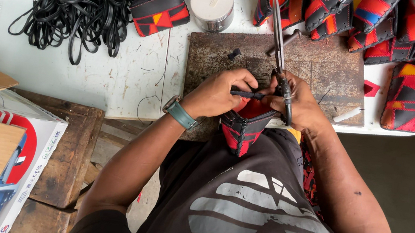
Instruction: The person holds a colorful fabric coin purse and uses scissors to trim loose threads and excess fabric from its seams, working on one purse at a time. They set finished purses aside, then use a lighter to singe remaining threads on a purse's edges.
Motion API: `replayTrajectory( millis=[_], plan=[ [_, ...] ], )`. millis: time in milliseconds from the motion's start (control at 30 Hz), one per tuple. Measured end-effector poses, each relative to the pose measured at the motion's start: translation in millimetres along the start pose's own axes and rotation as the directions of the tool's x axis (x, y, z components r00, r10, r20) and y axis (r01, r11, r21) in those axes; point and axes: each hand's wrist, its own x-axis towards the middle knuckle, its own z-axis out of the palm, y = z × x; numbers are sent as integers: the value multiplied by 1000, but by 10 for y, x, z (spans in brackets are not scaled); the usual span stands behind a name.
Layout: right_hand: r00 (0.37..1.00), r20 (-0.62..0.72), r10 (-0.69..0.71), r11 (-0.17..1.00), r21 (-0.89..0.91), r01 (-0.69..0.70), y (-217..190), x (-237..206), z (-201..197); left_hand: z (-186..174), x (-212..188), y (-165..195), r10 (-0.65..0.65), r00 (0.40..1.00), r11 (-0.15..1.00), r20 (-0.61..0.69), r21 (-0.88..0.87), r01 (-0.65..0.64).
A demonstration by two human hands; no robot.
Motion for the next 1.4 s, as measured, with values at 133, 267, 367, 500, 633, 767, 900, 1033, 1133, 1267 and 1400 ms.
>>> replayTrajectory(
  millis=[133, 267, 367, 500, 633, 767, 900, 1033, 1133, 1267, 1400],
  plan=[
    [999, -10, 34, 999, 37, -34, -13, 13, -11, 91, 11, 62, -109, 991, 990, -73, 81, 114],
    [999, -39, 30, 999, 42, -29, -56, -12, 11, 186, -1, 139, -59, 976, 985, -209, 144, 91],
    [997, -75, 11, 1000, -2, -11, -104, -21, 54, 216, -9, 130, -148, 946, 968, -288, 154, 198],
    [967, -249, -44, 935, -352, -48, -307, -22, -30, 273, 9, 19, -205, 909, 962, -362, 99, 256],
    [952, -273, -140, 541, -826, -158, -466, 55, -185, 352, -10, -90, -103, 922, 991, -373, 42, 128],
    [954, -226, -195, 380, -915, -139, -386, 211, -130, 406, -73, -104, -56, 902, 985, -427, 122, 119],
    [942, -222, -251, 346, -930, -128, -527, 258, -26, 391, -94, -60, -64, 889, 974, -454, 164, 154],
    [844, -89, -529, 236, -971, 46, -893, 26, 218, 384, -63, -27, -24, 887, 979, -461, 167, 113],
    [961, -167, -222, 605, -796, 1, -1042, -269, 480, 392, -50, -38, -71, 892, 974, -447, 160, 158],
    [991, -49, 125, 358, -929, -92, -966, -307, 623, 424, -29, -113, -141, 909, 963, -393, 159, 218],
    [988, -125, 86, 289, -946, -145, -667, -290, 534, 572, -14, -223, -118, 922, 973, -369, 142, 181]
  ],
)
